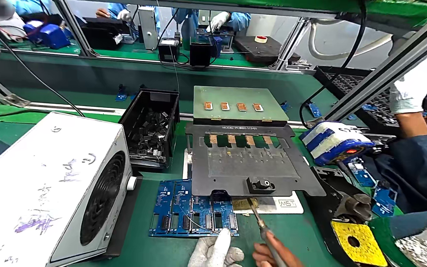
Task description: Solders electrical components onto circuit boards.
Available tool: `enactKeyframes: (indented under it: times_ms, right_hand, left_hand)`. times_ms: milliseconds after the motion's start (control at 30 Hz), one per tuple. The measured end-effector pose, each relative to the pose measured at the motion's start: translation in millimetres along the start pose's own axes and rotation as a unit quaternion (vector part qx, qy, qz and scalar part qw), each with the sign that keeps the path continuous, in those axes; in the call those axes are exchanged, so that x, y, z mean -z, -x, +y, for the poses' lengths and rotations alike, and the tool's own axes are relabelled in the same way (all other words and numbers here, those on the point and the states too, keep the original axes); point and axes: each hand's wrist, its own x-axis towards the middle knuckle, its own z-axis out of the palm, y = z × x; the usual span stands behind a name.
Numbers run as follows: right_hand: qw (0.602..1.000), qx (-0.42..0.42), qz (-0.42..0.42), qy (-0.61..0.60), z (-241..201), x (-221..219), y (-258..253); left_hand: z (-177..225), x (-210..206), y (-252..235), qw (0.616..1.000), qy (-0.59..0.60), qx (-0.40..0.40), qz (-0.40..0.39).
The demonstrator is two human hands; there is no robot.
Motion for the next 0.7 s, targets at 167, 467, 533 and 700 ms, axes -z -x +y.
enactKeyframes:
  times_ms: [167, 467, 533, 700]
  right_hand:
    - [0.999, 0.008, 0.049, -0.022, 6, -19, -23]
    - [0.996, -0.027, 0.042, -0.081, -5, -32, -38]
    - [0.994, -0.030, 0.046, -0.091, -7, -33, -40]
    - [0.992, -0.044, 0.059, -0.100, -9, -37, -44]
  left_hand:
    - [-1, 1, -2, 1.000, 0.008, 0.001, -0.008]
    - [5, -2, 2, 1.000, 0.001, 0.017, -0.004]
    - [8, -4, 3, 1.000, -0.003, 0.025, 0.002]
    - [3, -1, 0, 1.000, -0.004, 0.016, -0.007]
